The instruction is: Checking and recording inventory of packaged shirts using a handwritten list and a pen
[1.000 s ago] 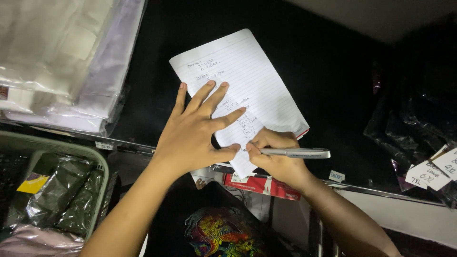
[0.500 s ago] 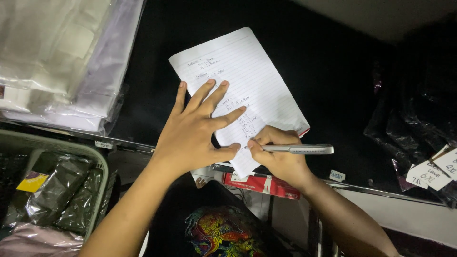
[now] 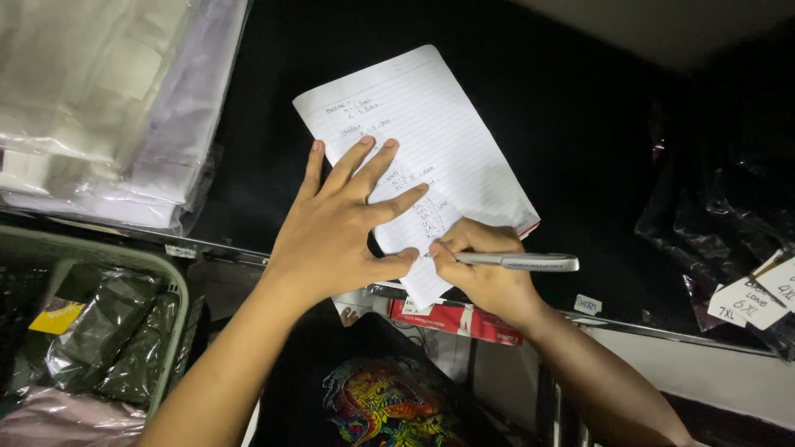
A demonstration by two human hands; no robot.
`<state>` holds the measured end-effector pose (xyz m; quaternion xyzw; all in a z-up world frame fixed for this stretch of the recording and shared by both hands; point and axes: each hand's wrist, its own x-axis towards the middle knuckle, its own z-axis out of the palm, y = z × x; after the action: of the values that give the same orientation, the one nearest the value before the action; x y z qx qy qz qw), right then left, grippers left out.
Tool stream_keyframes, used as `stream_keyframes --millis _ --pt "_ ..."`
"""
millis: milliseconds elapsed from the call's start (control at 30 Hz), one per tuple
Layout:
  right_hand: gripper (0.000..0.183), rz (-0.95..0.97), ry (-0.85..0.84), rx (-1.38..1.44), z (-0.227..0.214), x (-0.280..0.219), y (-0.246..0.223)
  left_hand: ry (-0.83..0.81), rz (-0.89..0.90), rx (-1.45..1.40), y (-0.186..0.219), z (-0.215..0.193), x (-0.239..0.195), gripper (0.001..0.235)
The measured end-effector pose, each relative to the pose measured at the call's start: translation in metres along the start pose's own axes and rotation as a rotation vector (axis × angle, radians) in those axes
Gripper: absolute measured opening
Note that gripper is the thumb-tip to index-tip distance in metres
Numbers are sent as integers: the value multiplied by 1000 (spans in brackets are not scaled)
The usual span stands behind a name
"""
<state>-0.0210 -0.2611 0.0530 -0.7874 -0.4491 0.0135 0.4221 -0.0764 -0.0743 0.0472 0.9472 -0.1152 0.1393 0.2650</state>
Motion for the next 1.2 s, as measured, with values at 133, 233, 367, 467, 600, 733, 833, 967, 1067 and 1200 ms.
stream_keyframes --millis 133,233,367,467,600,733,833,967,1067,1200 --pt "22 43 15 31 0 1 -4 0 6 -1 0 1 0 56" --pt "27 -32 21 0 0 1 -2 10 20 17 -1 2 -1 56" --pt "20 31 23 1 0 -1 0 20 23 20 -1 1 -1 56" --pt "21 66 22 31 1 -1 0 27 17 5 0 1 -2 55" --pt "22 21 29 12 -1 1 -2 25 19 5 0 1 -1 56" --pt "19 100 45 42 -1 -1 0 40 34 29 -1 2 -1 57" --pt "16 68 33 58 0 0 0 24 21 14 -1 1 -1 56" --pt "19 54 12 44 0 0 2 16 15 5 -1 1 -1 56" --pt "22 20 11 14 0 0 1 12 11 3 0 0 -1 56" --pt "22 14 21 6 0 1 -2 2 6 7 0 0 0 56"
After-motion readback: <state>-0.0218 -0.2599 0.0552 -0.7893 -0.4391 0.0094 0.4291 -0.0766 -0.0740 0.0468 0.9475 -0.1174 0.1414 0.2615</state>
